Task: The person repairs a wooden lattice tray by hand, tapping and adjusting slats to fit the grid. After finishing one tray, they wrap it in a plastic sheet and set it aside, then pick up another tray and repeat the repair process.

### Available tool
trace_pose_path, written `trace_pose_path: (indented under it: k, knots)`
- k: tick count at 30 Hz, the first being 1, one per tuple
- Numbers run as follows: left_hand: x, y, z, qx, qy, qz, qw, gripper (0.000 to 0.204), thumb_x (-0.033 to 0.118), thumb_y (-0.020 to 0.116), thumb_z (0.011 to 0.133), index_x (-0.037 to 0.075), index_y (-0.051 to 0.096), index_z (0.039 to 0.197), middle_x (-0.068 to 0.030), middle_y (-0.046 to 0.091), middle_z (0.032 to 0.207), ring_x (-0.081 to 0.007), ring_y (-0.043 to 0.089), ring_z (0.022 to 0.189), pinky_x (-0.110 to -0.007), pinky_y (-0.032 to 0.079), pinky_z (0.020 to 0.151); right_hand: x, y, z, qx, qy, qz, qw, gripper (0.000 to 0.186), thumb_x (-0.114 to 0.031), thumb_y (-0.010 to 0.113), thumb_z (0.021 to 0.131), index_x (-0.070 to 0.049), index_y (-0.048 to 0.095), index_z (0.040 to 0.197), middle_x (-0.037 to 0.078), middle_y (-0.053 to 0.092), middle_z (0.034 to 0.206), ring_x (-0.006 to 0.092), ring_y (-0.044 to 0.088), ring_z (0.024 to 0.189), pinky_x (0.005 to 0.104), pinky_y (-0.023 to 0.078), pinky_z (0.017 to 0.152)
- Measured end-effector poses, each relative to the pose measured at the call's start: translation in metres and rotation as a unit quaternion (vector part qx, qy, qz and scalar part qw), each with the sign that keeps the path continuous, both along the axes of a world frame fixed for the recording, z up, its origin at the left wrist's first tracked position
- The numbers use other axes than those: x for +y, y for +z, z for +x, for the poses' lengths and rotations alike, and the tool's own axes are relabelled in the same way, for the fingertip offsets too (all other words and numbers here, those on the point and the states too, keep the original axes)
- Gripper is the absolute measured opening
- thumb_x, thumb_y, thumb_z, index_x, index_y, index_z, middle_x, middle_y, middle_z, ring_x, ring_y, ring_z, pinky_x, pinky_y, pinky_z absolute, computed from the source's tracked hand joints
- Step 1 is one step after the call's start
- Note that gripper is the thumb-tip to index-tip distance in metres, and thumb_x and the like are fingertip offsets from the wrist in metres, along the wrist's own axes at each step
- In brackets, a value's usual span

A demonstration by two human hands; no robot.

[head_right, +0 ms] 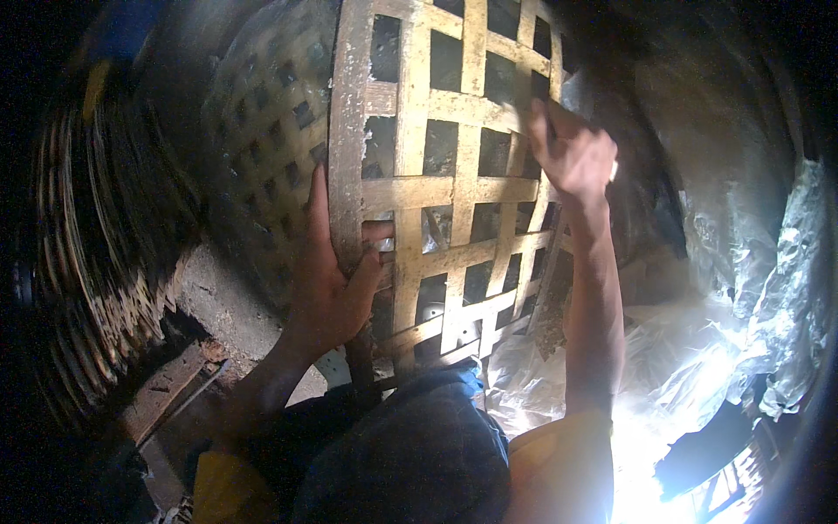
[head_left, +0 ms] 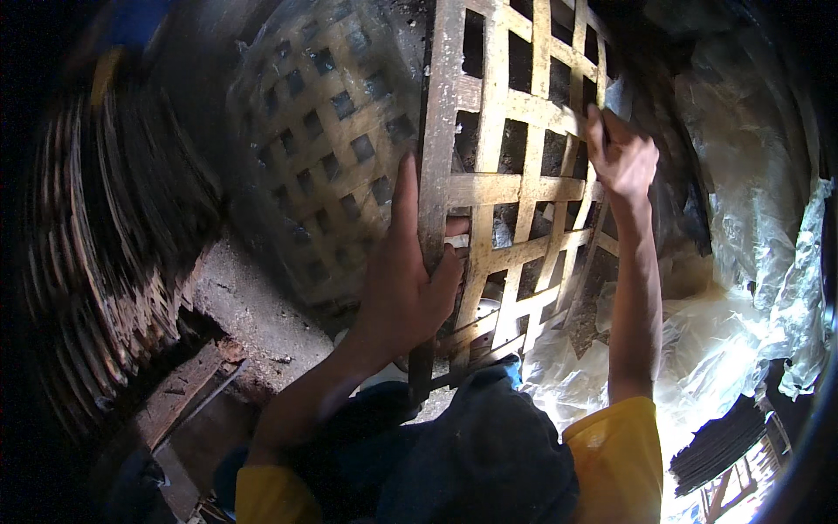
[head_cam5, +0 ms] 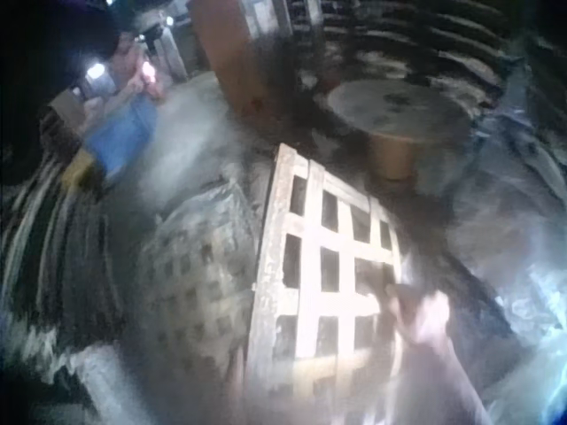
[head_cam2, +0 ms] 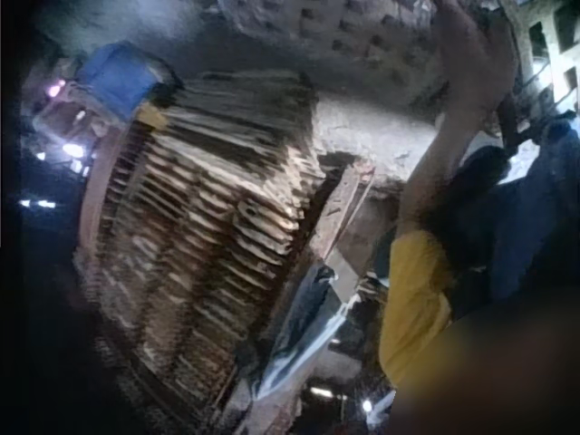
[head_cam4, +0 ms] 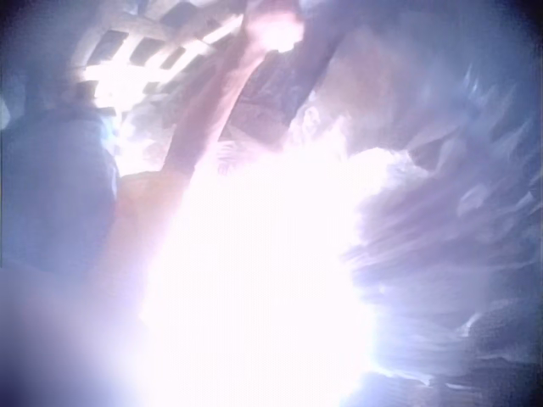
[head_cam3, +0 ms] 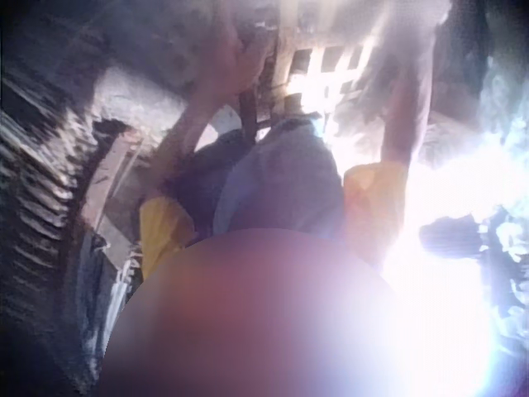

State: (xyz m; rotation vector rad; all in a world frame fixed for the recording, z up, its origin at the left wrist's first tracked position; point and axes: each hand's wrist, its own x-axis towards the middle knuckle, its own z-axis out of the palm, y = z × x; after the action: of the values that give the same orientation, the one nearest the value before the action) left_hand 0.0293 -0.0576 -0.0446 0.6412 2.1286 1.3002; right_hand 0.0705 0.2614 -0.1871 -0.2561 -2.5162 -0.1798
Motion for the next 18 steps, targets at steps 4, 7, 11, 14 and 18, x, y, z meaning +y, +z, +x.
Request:
trace_pose_path:
  k: [4,7,11,14,18]
  knots:
    - [0.001,-0.008,-0.002,-0.006,0.016,0.009,1.0,0.085,0.003,0.05,0.094,-0.003,-0.003,0.16,-0.031,0.052,0.141,-0.0324,0.059,0.127,-0.046,0.042,0.112,-0.031,0.013,0.01,-0.08,-0.141,-0.308,0.937,0.043,-0.05,0.056,0.101,-0.014,0.077,0.094,0.02,0.068,0.07,0.0425,0.068,0.064,0.0467,0.055,0.058]
    - [0.003,-0.007,-0.002,-0.031,0.026,0.023,0.999,0.085,0.003,0.05,0.093,-0.003,-0.002,0.161,-0.0303,0.052,0.14,-0.0326,0.059,0.127,-0.046,0.041,0.113,-0.041,0.009,0.02,-0.036,-0.183,-0.474,0.861,0.052,-0.051,0.051,0.104,-0.005,0.074,0.105,0.024,0.071,0.083,0.0379,0.073,0.084,0.0438,0.055,0.075]
    - [-0.002,-0.014,-0.004,-0.004,0.011,0.007,1.0,0.085,0.001,0.05,0.092,-0.003,0.0,0.161,-0.0301,0.048,0.144,-0.0334,0.057,0.128,-0.047,0.041,0.114,-0.046,0.016,0.031,0.008,-0.198,-0.585,0.786,0.054,-0.048,0.048,0.108,0.003,0.065,0.105,0.01,0.061,0.081,0.0172,0.051,0.078,0.0342,0.047,0.074]
    - [0.004,-0.007,-0.004,-0.027,0.03,0.024,0.999,0.086,0.0,0.049,0.091,-0.003,0.0,0.161,-0.031,0.04,0.15,-0.034,0.052,0.133,-0.047,0.04,0.115,-0.038,0.019,0.029,0.013,-0.159,-0.597,0.787,0.057,-0.051,0.049,0.107,0.004,0.064,0.106,0.001,0.046,0.08,0.0133,0.042,0.077,0.0308,0.035,0.069]
    - [-0.002,-0.015,-0.005,-0.003,0.029,0.013,0.999,0.08,0.01,0.051,0.099,-0.006,0.002,0.16,-0.032,0.035,0.156,-0.0361,0.055,0.133,-0.045,0.038,0.115,-0.04,0.019,0.044,-0.008,-0.151,-0.608,0.78,0.058,-0.055,0.055,0.103,0.002,0.065,0.108,0.005,0.056,0.085,0.0162,0.049,0.082,0.0324,0.041,0.076]
